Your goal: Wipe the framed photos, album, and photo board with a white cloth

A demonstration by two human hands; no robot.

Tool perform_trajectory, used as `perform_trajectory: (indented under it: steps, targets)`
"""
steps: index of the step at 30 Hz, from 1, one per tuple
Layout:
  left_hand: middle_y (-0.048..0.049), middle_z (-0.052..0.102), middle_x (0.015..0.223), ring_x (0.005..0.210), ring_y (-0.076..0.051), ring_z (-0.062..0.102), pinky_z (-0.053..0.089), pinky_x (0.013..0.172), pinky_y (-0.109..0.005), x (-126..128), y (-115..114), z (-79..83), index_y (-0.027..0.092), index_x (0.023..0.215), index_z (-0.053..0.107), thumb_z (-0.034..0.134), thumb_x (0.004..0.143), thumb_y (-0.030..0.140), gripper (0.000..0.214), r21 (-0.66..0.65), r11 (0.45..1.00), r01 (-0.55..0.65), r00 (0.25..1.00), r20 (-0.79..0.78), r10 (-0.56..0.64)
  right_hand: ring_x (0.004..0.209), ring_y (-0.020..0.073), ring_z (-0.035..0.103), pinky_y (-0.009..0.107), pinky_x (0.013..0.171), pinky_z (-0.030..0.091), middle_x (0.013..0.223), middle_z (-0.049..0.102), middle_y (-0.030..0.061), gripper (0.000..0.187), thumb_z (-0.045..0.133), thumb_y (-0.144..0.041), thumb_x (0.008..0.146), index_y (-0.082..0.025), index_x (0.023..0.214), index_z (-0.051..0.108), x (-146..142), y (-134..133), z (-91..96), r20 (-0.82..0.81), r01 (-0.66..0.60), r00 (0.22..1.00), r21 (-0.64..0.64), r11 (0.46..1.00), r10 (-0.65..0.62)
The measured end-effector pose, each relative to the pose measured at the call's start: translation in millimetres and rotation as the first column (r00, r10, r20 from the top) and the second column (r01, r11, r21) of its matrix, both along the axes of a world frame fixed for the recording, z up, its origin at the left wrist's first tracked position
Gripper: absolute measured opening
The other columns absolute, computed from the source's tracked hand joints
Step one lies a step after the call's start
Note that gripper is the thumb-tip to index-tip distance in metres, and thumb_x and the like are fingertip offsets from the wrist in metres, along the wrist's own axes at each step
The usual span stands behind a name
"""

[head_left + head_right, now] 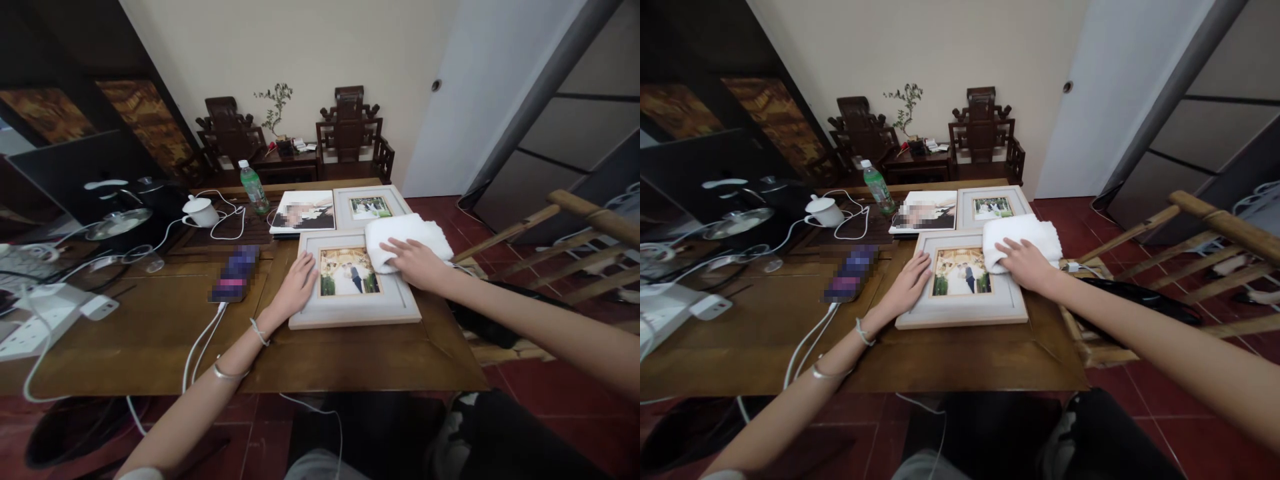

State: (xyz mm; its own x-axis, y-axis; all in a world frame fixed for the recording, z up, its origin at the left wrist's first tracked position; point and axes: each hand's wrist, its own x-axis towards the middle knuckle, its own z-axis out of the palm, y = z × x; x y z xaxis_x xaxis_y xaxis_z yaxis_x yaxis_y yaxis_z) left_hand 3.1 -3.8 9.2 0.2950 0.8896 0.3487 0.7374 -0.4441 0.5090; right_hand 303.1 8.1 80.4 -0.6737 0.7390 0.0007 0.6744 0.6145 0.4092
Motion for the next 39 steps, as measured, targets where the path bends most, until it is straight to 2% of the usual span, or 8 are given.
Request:
perform_trajectory:
  steps: [4, 8, 13, 19, 24, 28, 33, 39]
  targets:
    - [-0.0159, 0.046, 0.137, 0.135, -0.023, 0.030, 0.024, 0.112, -0.043, -1.1, 0.7, -1.0, 0.007, 0.126, 0.051, 0.034, 0.093, 0.036, 0.047, 0.004, 1.000, 0.001, 1.000, 0.001, -0.001, 0.127, 0.0294, 0.038, 0.042, 0.092, 0.038, 0.140, 0.043, 0.0117, 0.040, 0.046, -0.002, 0.075, -0.014, 0.108, 0.067, -6.8, 32.9, 1.3, 0.065, 0.024, 0.998, 0.034, 0.999, -0.026]
    - [-0.0162, 0.046, 0.138, 0.136, -0.024, 0.030, 0.025, 0.112, -0.044, -1.7, 0.6, -1.5, 0.007, 0.125, 0.052, 0.033, 0.093, 0.036, 0.047, 0.010, 1.000, 0.000, 1.000, -0.002, 0.000, 0.127, 0.0303, 0.037, 0.041, 0.092, 0.037, 0.139, 0.043, 0.0137, 0.036, 0.045, -0.004, 0.079, -0.013, 0.107, 0.067, -13.1, 34.0, 0.7, 0.091, 0.021, 0.996, 0.026, 0.999, -0.023]
    - [-0.0160, 0.045, 0.138, 0.136, -0.024, 0.029, 0.024, 0.112, -0.044, -0.3, -0.8, 0.3, 0.007, 0.126, 0.050, 0.034, 0.093, 0.037, 0.048, 0.005, 1.000, -0.001, 1.000, -0.015, 0.001, 0.125, 0.0344, 0.039, 0.044, 0.092, 0.038, 0.137, 0.044, 0.0170, 0.031, 0.048, -0.005, 0.078, -0.011, 0.100, 0.069, -13.5, -11.8, 2.5, 0.056, 0.012, 0.998, -0.030, 0.999, -0.011]
    - [-0.0154, 0.046, 0.138, 0.136, -0.024, 0.029, 0.024, 0.112, -0.046, 0.9, -1.3, 0.2, 0.008, 0.127, 0.050, 0.033, 0.093, 0.037, 0.047, 0.016, 1.000, -0.002, 1.000, -0.014, 0.002, 0.116, 0.0321, 0.049, 0.040, 0.088, 0.043, 0.124, 0.056, 0.0172, 0.024, 0.058, -0.009, 0.069, -0.013, 0.089, 0.071, -22.3, -78.1, 23.6, -0.040, -0.007, 0.999, -0.278, 0.961, -0.004]
    - [-0.0143, 0.046, 0.138, 0.136, -0.025, 0.029, 0.024, 0.112, -0.047, 1.4, -2.1, 1.6, 0.010, 0.127, 0.050, 0.034, 0.093, 0.037, 0.046, 0.008, 1.000, -0.001, 1.000, -0.006, 0.001, 0.109, 0.0274, 0.054, 0.035, 0.084, 0.045, 0.113, 0.062, 0.0138, 0.025, 0.054, -0.007, 0.070, -0.017, 0.087, 0.070, -41.3, -95.4, 27.5, -0.146, -0.056, 0.989, -0.348, 0.936, 0.005]
    - [-0.0166, 0.046, 0.138, 0.136, -0.024, 0.029, 0.024, 0.112, -0.044, 1.9, -2.2, 2.9, 0.007, 0.126, 0.051, 0.034, 0.093, 0.038, 0.048, 0.000, 1.000, -0.003, 1.000, -0.015, 0.003, 0.116, 0.0296, 0.050, 0.038, 0.087, 0.045, 0.122, 0.057, 0.0159, 0.030, 0.053, -0.008, 0.071, -0.013, 0.096, 0.068, -53.7, -77.8, 16.0, -0.137, -0.087, 0.989, -0.314, 0.945, 0.046]
    - [-0.0171, 0.045, 0.138, 0.136, -0.024, 0.029, 0.023, 0.113, -0.042, 2.0, -1.4, 1.8, 0.005, 0.126, 0.050, 0.033, 0.093, 0.038, 0.049, 0.000, 1.000, 0.000, 1.000, -0.011, 0.000, 0.130, 0.0330, 0.033, 0.046, 0.100, 0.034, 0.140, 0.040, 0.0188, 0.042, 0.052, -0.008, 0.076, -0.010, 0.117, 0.060, -62.6, -27.4, -1.6, -0.066, -0.081, 0.995, -0.190, 0.978, 0.070]
    - [-0.0128, 0.034, 0.146, 0.136, -0.019, 0.029, 0.020, 0.114, -0.039, 4.4, -6.3, 7.6, 0.011, 0.137, 0.037, 0.024, 0.096, 0.041, 0.053, -0.031, 0.998, -0.056, 0.984, 0.165, 0.060, 0.133, 0.0336, 0.026, 0.051, 0.103, 0.028, 0.145, 0.033, 0.0135, 0.040, 0.045, -0.007, 0.082, -0.015, 0.120, 0.059, -100.3, 7.6, -5.6, -0.103, -0.158, 0.983, -0.046, 0.986, 0.152]
